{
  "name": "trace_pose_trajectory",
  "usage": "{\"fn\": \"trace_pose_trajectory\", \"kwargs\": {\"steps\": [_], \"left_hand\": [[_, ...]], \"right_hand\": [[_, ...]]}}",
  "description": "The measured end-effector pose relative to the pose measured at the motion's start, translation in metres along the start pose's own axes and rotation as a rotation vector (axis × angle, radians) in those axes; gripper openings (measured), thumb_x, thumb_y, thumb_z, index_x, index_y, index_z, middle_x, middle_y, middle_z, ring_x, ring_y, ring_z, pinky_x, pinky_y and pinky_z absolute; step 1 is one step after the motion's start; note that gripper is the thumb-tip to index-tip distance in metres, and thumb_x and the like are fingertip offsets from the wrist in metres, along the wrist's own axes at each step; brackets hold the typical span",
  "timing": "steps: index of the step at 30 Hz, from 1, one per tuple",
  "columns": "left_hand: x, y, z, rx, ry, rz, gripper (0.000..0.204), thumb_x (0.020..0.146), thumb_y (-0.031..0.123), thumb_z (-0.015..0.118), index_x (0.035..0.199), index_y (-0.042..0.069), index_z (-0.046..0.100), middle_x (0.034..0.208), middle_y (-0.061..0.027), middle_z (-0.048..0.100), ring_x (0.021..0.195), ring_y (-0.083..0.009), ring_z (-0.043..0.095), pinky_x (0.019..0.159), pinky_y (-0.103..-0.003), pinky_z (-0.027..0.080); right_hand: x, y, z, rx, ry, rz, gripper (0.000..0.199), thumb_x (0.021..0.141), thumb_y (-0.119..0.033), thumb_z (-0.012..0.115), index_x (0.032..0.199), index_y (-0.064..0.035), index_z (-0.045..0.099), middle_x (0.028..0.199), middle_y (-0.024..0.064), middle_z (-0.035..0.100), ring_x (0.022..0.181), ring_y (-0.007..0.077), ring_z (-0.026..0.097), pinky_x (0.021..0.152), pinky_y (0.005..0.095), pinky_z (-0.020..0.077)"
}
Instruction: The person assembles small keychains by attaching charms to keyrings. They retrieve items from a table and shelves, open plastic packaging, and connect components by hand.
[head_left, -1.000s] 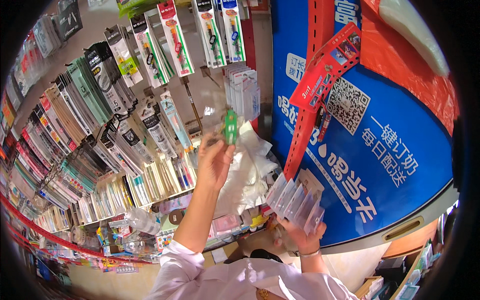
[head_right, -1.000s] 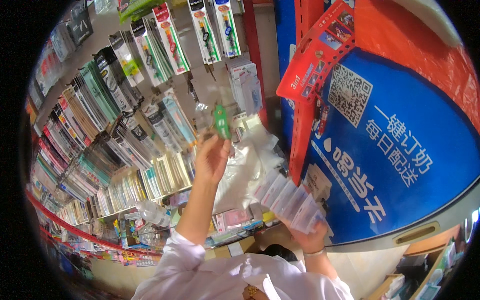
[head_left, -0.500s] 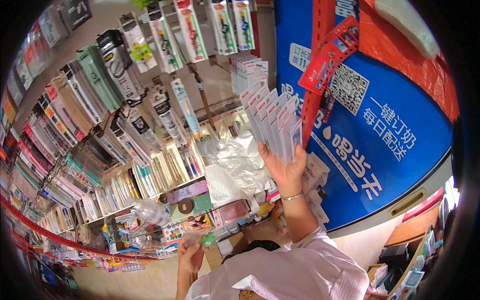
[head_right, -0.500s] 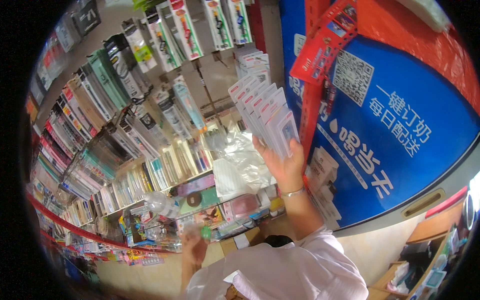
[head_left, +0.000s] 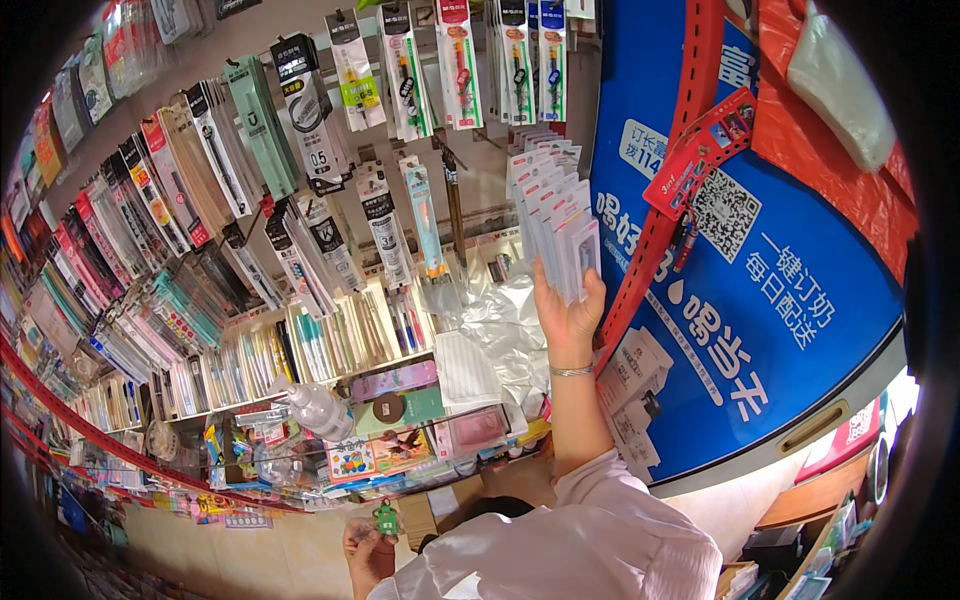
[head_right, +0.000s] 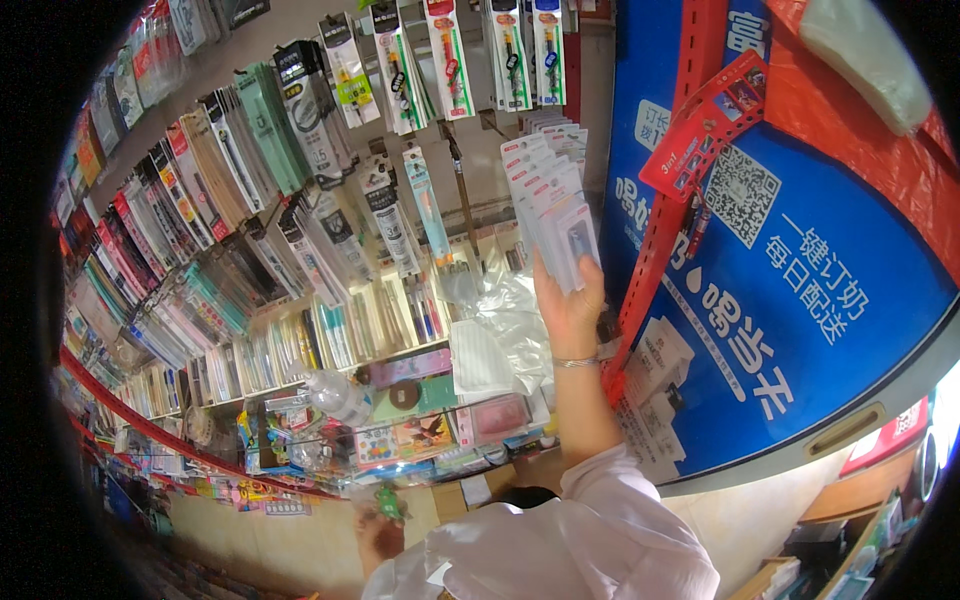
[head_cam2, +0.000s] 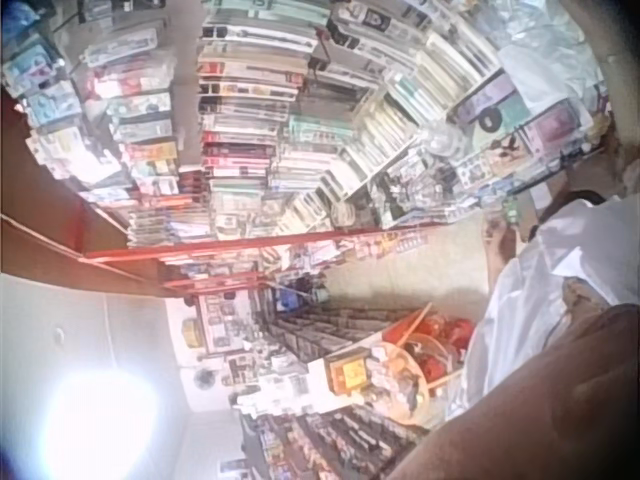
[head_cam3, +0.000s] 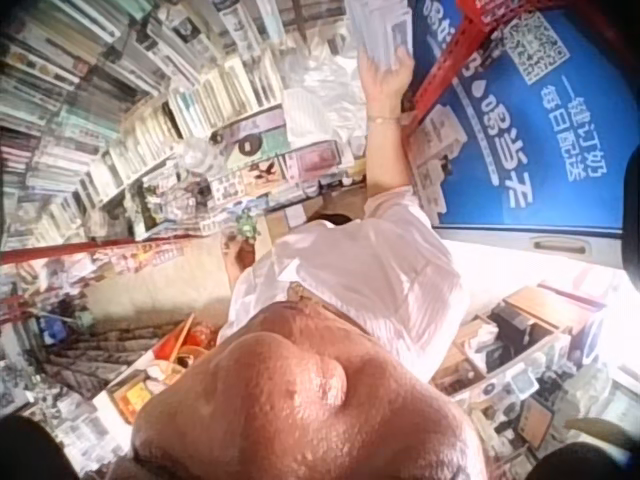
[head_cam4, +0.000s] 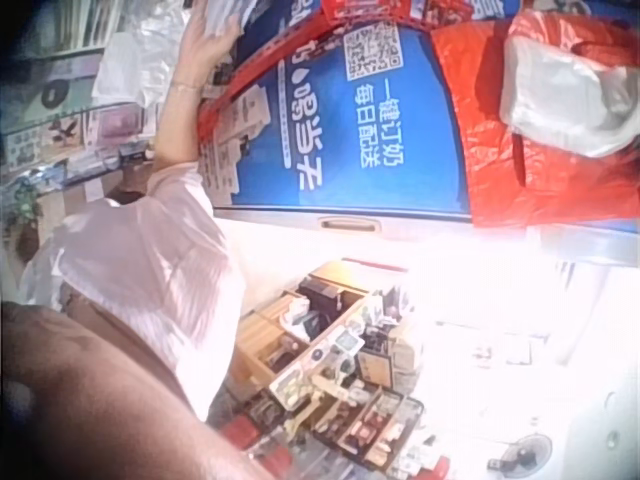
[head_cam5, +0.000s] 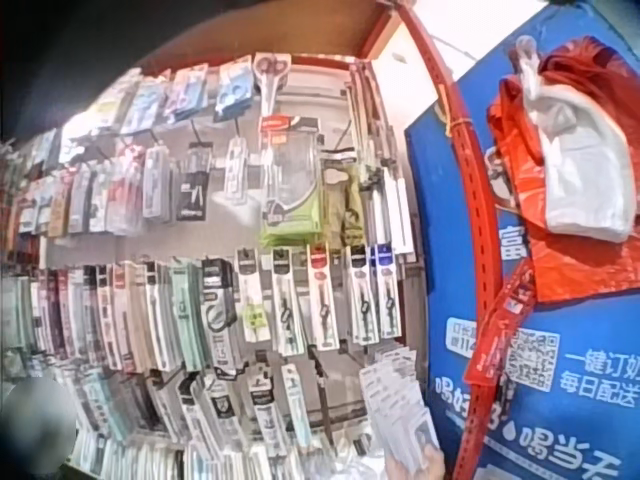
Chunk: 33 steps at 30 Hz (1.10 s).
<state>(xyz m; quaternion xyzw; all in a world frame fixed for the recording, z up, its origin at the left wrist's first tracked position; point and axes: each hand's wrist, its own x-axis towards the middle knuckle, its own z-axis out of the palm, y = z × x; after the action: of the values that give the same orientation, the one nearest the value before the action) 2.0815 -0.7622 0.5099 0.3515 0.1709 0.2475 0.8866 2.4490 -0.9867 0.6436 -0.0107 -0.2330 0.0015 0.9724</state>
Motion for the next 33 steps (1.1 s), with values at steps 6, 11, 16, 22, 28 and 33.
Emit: {"fn": "trace_pose_trajectory", "kwargs": {"steps": [6,11,16,22,28,33], "left_hand": [[0.001,0.002,-0.007,-0.023,-0.067,0.026,0.027,0.079,0.003,0.065,0.103,0.008,0.054,0.090,-0.0071,0.060,0.083,-0.0208,0.060,0.067,-0.029,0.049],[-0.001,0.000,-0.005,-0.056,0.049,0.004,0.015,0.081,0.004,0.063,0.093,0.005,0.054,0.081,-0.0073,0.060,0.076,-0.0198,0.061,0.064,-0.031,0.052],[-0.001,-0.003,0.007,-0.044,0.020,0.029,0.015,0.081,0.004,0.063,0.093,0.006,0.054,0.081,-0.0070,0.060,0.076,-0.0201,0.062,0.065,-0.031,0.053],[0.000,-0.008,0.005,-0.053,0.046,0.012,0.015,0.080,0.003,0.064,0.092,0.006,0.055,0.080,-0.0061,0.060,0.075,-0.0189,0.061,0.065,-0.031,0.053],[0.000,-0.008,0.002,-0.066,0.067,0.031,0.017,0.080,0.003,0.064,0.093,0.006,0.055,0.080,-0.0057,0.060,0.075,-0.0180,0.060,0.065,-0.030,0.053],[0.001,-0.010,-0.007,-0.056,0.091,0.004,0.018,0.080,0.004,0.065,0.094,0.007,0.055,0.081,-0.0063,0.061,0.078,-0.0186,0.061,0.066,-0.030,0.053]], "right_hand": [[0.005,0.004,-0.005,-0.066,-0.015,0.059,0.061,0.076,-0.012,0.070,0.130,0.0003,0.045,0.132,0.0134,0.052,0.125,0.0282,0.048,0.110,0.0417,0.0367],[0.008,0.001,-0.006,-0.057,-0.028,0.048,0.059,0.078,-0.013,0.068,0.130,0.0019,0.045,0.132,0.0144,0.052,0.125,0.0289,0.048,0.110,0.0421,0.0374],[0.010,0.001,-0.008,-0.055,-0.022,0.051,0.058,0.079,-0.012,0.067,0.130,0.0026,0.045,0.133,0.0152,0.051,0.126,0.0295,0.047,0.110,0.0421,0.0369],[0.003,0.000,-0.014,-0.058,-0.035,0.054,0.062,0.076,-0.013,0.070,0.130,0.0023,0.045,0.133,0.0148,0.051,0.127,0.0292,0.047,0.111,0.0422,0.0356],[0.004,0.007,-0.007,-0.092,-0.034,0.040,0.065,0.074,-0.013,0.073,0.131,0.0012,0.045,0.133,0.0139,0.051,0.126,0.0290,0.047,0.111,0.0422,0.0354],[0.007,0.006,-0.017,-0.057,-0.011,0.014,0.065,0.074,-0.014,0.072,0.131,0.0001,0.045,0.133,0.0134,0.051,0.127,0.0289,0.047,0.111,0.0428,0.0357]]}}
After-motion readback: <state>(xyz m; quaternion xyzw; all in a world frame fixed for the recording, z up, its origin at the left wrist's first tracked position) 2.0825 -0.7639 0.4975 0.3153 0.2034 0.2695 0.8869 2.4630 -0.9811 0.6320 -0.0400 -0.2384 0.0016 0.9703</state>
